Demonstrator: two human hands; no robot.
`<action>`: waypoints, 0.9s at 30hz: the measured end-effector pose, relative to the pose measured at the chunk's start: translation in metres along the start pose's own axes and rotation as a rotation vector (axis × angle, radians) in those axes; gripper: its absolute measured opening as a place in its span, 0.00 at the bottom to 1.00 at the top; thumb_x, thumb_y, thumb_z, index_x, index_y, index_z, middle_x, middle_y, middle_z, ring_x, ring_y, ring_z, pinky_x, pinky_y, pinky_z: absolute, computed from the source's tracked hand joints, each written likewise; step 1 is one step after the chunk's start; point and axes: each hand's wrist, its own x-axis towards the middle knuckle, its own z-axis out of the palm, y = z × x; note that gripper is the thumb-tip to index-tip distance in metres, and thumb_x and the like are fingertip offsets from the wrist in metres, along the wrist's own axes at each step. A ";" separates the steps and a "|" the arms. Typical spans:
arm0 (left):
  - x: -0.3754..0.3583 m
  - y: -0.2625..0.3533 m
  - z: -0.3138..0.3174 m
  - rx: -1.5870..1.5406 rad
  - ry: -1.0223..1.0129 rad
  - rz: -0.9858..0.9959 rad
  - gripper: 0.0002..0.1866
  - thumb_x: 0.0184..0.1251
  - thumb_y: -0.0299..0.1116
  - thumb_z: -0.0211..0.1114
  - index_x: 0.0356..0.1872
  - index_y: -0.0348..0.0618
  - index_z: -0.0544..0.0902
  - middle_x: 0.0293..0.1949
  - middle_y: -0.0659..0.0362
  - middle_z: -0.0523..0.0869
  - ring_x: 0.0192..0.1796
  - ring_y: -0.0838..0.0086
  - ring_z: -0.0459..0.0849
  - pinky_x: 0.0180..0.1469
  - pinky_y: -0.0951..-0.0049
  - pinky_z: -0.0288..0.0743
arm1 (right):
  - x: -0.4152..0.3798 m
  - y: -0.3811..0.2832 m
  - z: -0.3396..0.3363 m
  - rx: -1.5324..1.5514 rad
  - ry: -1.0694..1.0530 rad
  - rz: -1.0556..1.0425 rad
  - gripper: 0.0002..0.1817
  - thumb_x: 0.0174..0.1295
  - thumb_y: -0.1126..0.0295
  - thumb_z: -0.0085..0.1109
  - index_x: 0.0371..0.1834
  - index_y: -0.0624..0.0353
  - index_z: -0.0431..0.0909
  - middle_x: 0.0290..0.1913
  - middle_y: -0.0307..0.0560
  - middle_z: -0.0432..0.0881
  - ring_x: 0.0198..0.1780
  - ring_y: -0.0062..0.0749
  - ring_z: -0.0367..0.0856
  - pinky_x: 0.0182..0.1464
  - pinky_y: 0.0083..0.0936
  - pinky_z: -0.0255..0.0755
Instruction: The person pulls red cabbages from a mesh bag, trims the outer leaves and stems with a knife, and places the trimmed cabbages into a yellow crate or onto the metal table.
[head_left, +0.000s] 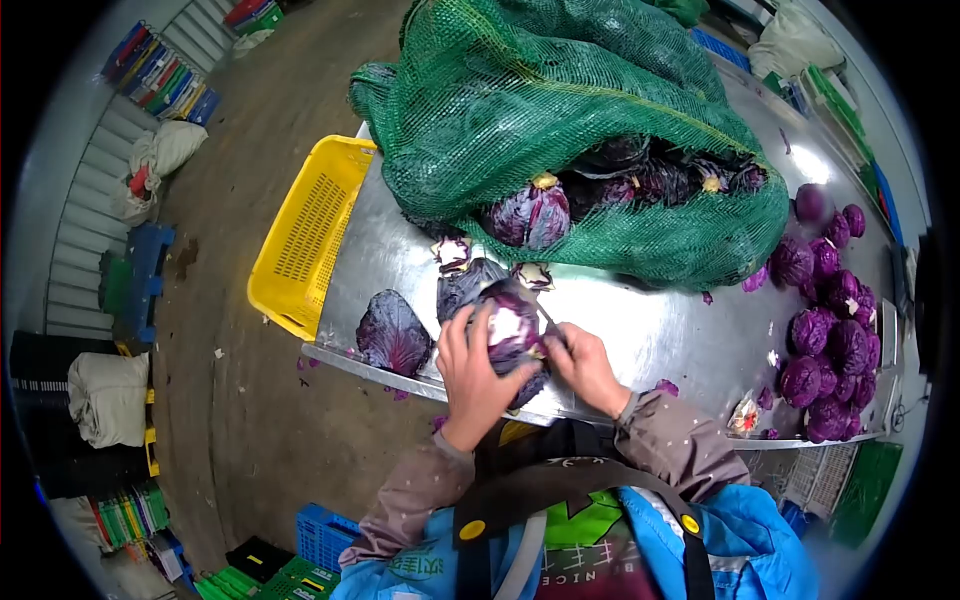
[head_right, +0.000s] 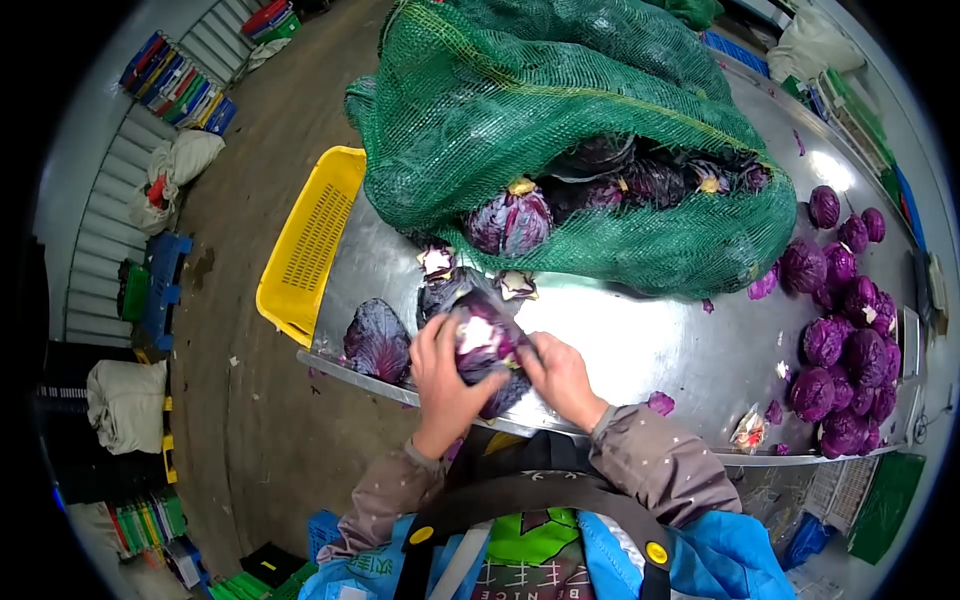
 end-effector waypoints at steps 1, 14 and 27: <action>0.006 -0.010 0.007 0.135 0.008 -0.008 0.41 0.40 0.43 0.76 0.60 0.45 0.70 0.56 0.51 0.68 0.60 0.53 0.63 0.60 0.54 0.59 | 0.000 -0.013 -0.002 0.029 -0.057 0.031 0.09 0.61 0.68 0.54 0.35 0.64 0.76 0.30 0.59 0.78 0.33 0.56 0.78 0.36 0.41 0.71; 0.010 -0.028 0.008 0.014 -0.016 0.006 0.45 0.39 0.46 0.77 0.61 0.41 0.66 0.55 0.51 0.68 0.59 0.57 0.64 0.61 0.57 0.56 | 0.052 -0.021 -0.003 0.048 -0.099 -0.235 0.22 0.54 0.70 0.64 0.53 0.57 0.73 0.43 0.51 0.75 0.40 0.49 0.78 0.41 0.34 0.72; 0.003 -0.048 -0.017 -0.096 -0.263 0.071 0.43 0.39 0.39 0.77 0.63 0.57 0.68 0.62 0.48 0.59 0.63 0.50 0.60 0.63 0.54 0.58 | 0.030 0.012 -0.020 0.089 -0.161 0.036 0.17 0.54 0.68 0.65 0.45 0.65 0.76 0.39 0.54 0.78 0.41 0.45 0.78 0.43 0.33 0.71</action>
